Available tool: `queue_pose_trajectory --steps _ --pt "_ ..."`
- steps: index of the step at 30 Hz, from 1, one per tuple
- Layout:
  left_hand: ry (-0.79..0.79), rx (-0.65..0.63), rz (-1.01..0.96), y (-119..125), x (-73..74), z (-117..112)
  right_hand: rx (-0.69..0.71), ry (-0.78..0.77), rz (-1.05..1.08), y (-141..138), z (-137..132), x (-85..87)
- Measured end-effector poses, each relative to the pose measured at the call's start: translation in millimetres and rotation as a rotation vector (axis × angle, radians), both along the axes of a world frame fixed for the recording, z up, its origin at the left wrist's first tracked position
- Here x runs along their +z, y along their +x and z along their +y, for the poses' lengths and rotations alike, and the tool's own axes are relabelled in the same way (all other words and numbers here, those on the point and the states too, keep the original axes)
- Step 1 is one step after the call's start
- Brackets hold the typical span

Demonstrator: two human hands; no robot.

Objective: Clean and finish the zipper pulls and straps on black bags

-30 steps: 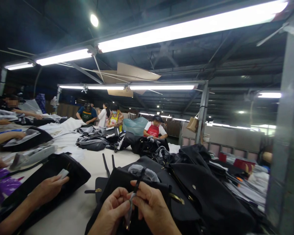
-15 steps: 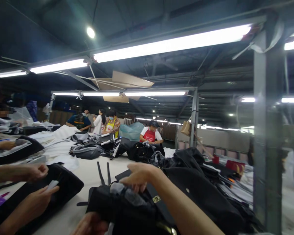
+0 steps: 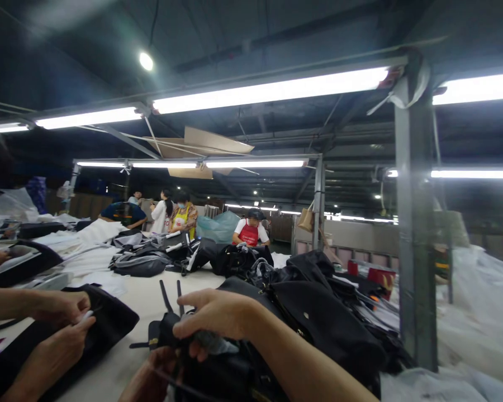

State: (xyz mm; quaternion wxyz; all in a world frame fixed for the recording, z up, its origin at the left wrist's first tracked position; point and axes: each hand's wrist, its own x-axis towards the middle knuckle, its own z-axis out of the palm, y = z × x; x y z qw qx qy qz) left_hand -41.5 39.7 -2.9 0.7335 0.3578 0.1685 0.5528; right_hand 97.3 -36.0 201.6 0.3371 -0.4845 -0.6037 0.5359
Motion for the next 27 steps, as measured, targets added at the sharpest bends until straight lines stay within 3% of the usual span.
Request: queue_pose_trajectory --steps 2,5,8,11,14,17,20,23,25,27 --pt "-0.011 -0.04 -0.061 -7.7 10.1 3.4 -0.178 -0.013 0.296 2.6 5.9 9.6" --pt "0.003 0.002 -0.148 -25.0 37.9 4.2 -0.428 0.206 0.581 13.6 11.8 37.2" --pt "0.128 0.229 -0.089 -43.4 69.3 2.2 -0.555 0.453 0.766 20.7 2.9 68.0" --pt "0.279 0.465 0.046 -53.4 90.9 -6.5 -0.537 0.638 0.82 14.1 -13.9 80.4" --pt "0.446 0.554 0.205 -47.3 93.5 -26.1 -0.398 0.79 0.719 1.5 -21.4 64.9" --pt "0.577 0.595 0.383 -29.4 75.2 -43.6 -0.333 0.808 0.618 -3.8 -12.6 26.5" --pt "0.523 0.532 0.52 -13.1 46.0 -42.5 -0.349 0.685 0.558 -1.6 2.1 -20.5" --pt "0.425 0.607 0.549 -6.1 26.7 -29.2 -0.34 0.605 0.377 -1.9 6.4 -54.2" --pt "0.379 0.656 0.527 -8.5 29.4 -24.0 -0.252 0.614 0.258 -6.7 -0.9 -59.8" --pt "0.347 0.62 0.464 -18.3 45.3 -25.6 -0.112 0.689 0.162 -15.1 -15.7 -50.3"
